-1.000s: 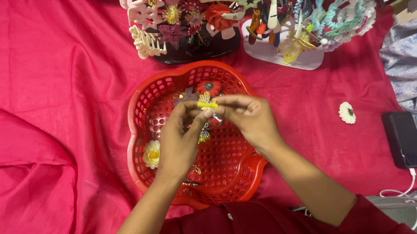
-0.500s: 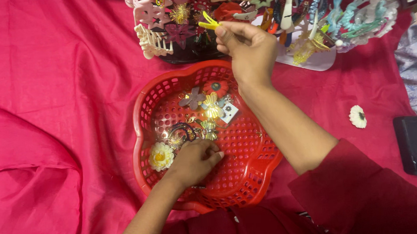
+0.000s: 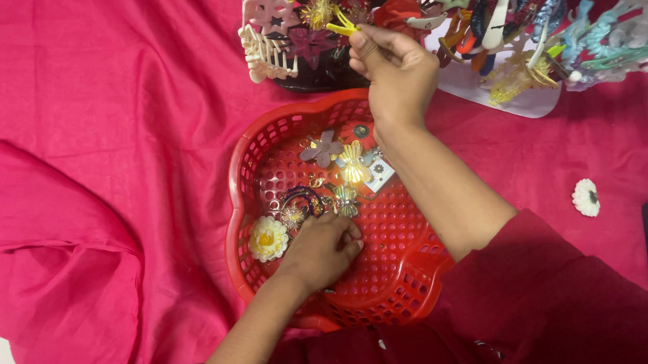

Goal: The person picks up jewelry and hair accessories one at a time from a red flower-shaped basket on the bed and hangs or places each piece onto a display stand holding many similar accessories. They handle bracelets, earrings, and decorative clips with both hands while sorting through the basket contents.

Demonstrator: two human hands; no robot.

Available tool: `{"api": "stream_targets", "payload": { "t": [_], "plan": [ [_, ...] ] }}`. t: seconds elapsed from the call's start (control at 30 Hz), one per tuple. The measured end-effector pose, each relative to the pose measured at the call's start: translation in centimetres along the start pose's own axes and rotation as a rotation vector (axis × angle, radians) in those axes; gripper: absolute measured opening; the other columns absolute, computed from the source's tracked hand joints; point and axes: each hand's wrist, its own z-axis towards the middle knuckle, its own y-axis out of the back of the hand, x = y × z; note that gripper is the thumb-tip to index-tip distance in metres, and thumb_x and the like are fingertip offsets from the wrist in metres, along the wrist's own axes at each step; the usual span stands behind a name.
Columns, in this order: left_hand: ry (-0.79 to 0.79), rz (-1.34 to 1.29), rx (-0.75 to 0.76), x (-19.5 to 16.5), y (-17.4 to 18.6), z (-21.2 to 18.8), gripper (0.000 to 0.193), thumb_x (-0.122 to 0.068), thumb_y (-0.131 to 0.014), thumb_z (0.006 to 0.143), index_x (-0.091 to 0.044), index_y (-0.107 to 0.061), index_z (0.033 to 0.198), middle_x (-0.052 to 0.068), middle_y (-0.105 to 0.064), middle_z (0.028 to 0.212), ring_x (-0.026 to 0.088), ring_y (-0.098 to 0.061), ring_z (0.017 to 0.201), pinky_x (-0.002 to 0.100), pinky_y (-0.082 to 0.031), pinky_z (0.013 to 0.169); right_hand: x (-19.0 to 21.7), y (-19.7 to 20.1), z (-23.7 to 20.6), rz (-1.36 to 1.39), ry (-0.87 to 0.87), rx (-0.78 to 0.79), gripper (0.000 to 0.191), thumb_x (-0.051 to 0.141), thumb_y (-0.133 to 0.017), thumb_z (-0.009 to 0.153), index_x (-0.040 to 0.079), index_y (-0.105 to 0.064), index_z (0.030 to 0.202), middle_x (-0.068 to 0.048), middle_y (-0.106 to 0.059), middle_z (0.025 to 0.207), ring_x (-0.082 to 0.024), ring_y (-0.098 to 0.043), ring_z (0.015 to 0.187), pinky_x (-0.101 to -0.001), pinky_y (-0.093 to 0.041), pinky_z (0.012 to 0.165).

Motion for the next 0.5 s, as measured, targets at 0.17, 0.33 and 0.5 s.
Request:
{"api": "stream_targets", "payload": {
  "t": [0.17, 0.33, 0.5],
  "plan": [
    [-0.045, 0.022, -0.027, 0.2, 0.1, 0.2, 0.015, -0.022, -0.069, 0.088, -0.012, -0.07, 0.099, 0.006, -0.068, 0.096, 0.025, -0.06, 0.099, 0.038, -0.045, 0.096, -1.0, -0.5, 1.0, 0.044, 0.006, 0.007, 0.026, 0.012, -0.081, 0.09, -0.004, -0.075, 0.11, -0.007, -0.078, 0.093, -0.01, -0.074, 0.081, -0.0231, -0.065, 0.073],
    [-0.038, 0.013, -0.036, 0.4, 0.2, 0.2, 0.014, -0.021, -0.07, 0.087, -0.012, -0.07, 0.098, 0.005, -0.068, 0.096, 0.025, -0.06, 0.098, 0.037, -0.046, 0.094, -1.6, -1.0, 1.4, 0.06, 0.05, 0.025, 0.027, 0.013, -0.081, 0.091, -0.004, -0.075, 0.111, -0.008, -0.078, 0.095, -0.011, -0.074, 0.083, -0.0237, -0.065, 0.075],
    [-0.03, 0.024, -0.033, 0.5, 0.4, 0.4, 0.013, -0.021, -0.069, 0.087, -0.013, -0.07, 0.097, 0.005, -0.069, 0.096, 0.025, -0.06, 0.097, 0.038, -0.046, 0.094, -1.7, -1.2, 1.6, 0.043, 0.051, 0.007, 0.027, 0.013, -0.08, 0.091, -0.003, -0.075, 0.112, -0.008, -0.078, 0.096, -0.011, -0.074, 0.082, -0.024, -0.064, 0.074]
  ]
}}
